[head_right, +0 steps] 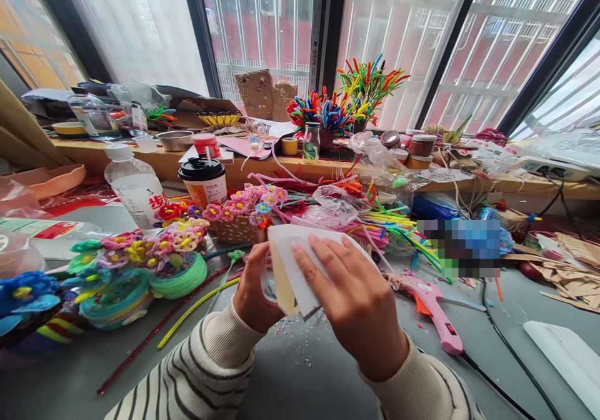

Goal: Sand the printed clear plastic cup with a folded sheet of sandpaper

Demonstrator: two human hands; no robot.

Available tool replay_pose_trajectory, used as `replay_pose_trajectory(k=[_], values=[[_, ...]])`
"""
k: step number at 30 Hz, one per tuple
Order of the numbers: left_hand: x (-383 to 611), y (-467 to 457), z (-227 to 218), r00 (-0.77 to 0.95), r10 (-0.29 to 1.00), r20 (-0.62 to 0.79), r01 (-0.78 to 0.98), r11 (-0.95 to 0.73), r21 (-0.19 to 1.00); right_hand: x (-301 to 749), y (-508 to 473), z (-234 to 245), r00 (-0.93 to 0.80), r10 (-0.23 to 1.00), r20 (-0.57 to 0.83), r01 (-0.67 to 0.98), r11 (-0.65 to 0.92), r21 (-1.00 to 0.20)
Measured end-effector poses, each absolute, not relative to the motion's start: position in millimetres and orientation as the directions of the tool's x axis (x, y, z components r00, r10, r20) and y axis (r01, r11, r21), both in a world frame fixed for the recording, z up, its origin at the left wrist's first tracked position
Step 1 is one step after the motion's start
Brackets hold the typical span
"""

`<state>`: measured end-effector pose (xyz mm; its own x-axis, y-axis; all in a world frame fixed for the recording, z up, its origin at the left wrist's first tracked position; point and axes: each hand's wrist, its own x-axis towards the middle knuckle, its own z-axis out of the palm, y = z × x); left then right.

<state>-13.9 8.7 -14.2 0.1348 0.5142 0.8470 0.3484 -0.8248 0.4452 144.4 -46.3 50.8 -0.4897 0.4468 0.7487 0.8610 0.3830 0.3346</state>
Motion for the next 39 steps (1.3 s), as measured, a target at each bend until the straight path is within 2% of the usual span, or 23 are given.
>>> replay_pose_trajectory(k=[2, 4, 7, 9, 13, 19, 20, 23, 24, 27, 29, 31, 34, 39], values=[[-15, 9, -15, 0.139, 0.531, 0.836, 0.353, -0.815, 0.459, 147, -46, 50, -0.424, 0.476, 0.77, 0.903, 0.284, 0.322], [-15, 9, -16, 0.134, 0.539, 0.831, 0.38, -0.803, 0.46, 148, -46, 50, -0.386, 0.462, 0.798, 0.92, 0.256, 0.297], [-15, 9, -16, 0.127, 0.513, 0.849, 0.394, -0.811, 0.432, 146, -47, 49, -0.454, 0.397, 0.798, 0.87, 0.391, 0.3], [-15, 8, -16, 0.123, 0.495, 0.86, 0.377, -0.825, 0.421, 145, -46, 49, -0.487, 0.397, 0.778, 0.848, 0.428, 0.312], [-14, 8, -14, 0.112, 0.516, 0.849, 0.364, -0.816, 0.448, 150, -44, 50, -0.402, 0.464, 0.79, 0.912, 0.284, 0.297], [-15, 11, -17, 0.087, 0.494, 0.865, 0.41, -0.809, 0.421, 148, -46, 51, -0.516, 0.378, 0.769, 0.805, 0.521, 0.284], [-15, 11, -17, 0.093, 0.501, 0.86, 0.397, -0.811, 0.43, 150, -44, 50, -0.515, 0.389, 0.764, 0.809, 0.515, 0.284], [-16, 10, -18, 0.103, 0.552, 0.827, 0.366, -0.794, 0.485, 159, -36, 47, -0.428, 0.487, 0.761, 0.894, 0.354, 0.276], [-16, 10, -17, 0.097, 0.559, 0.824, 0.372, -0.788, 0.491, 161, -35, 47, -0.421, 0.495, 0.76, 0.896, 0.356, 0.264], [-17, 10, -16, 0.091, 0.55, 0.83, 0.362, -0.795, 0.487, 161, -36, 48, -0.407, 0.402, 0.82, 0.868, 0.449, 0.21], [-17, 11, -16, 0.072, 0.551, 0.831, 0.335, -0.798, 0.5, 159, -37, 48, -0.458, 0.421, 0.783, 0.839, 0.495, 0.225], [-18, 11, -17, 0.046, 0.573, 0.818, 0.323, -0.784, 0.53, 160, -36, 47, -0.417, 0.505, 0.756, 0.887, 0.409, 0.217], [-17, 12, -18, 0.034, 0.631, 0.775, 0.265, -0.753, 0.602, 166, -34, 48, -0.329, 0.524, 0.786, 0.92, 0.366, 0.14], [-14, 11, -13, 0.087, 0.823, 0.562, -0.096, -0.554, 0.827, 174, -36, 55, -0.268, 0.491, 0.829, 0.905, 0.423, 0.042]])
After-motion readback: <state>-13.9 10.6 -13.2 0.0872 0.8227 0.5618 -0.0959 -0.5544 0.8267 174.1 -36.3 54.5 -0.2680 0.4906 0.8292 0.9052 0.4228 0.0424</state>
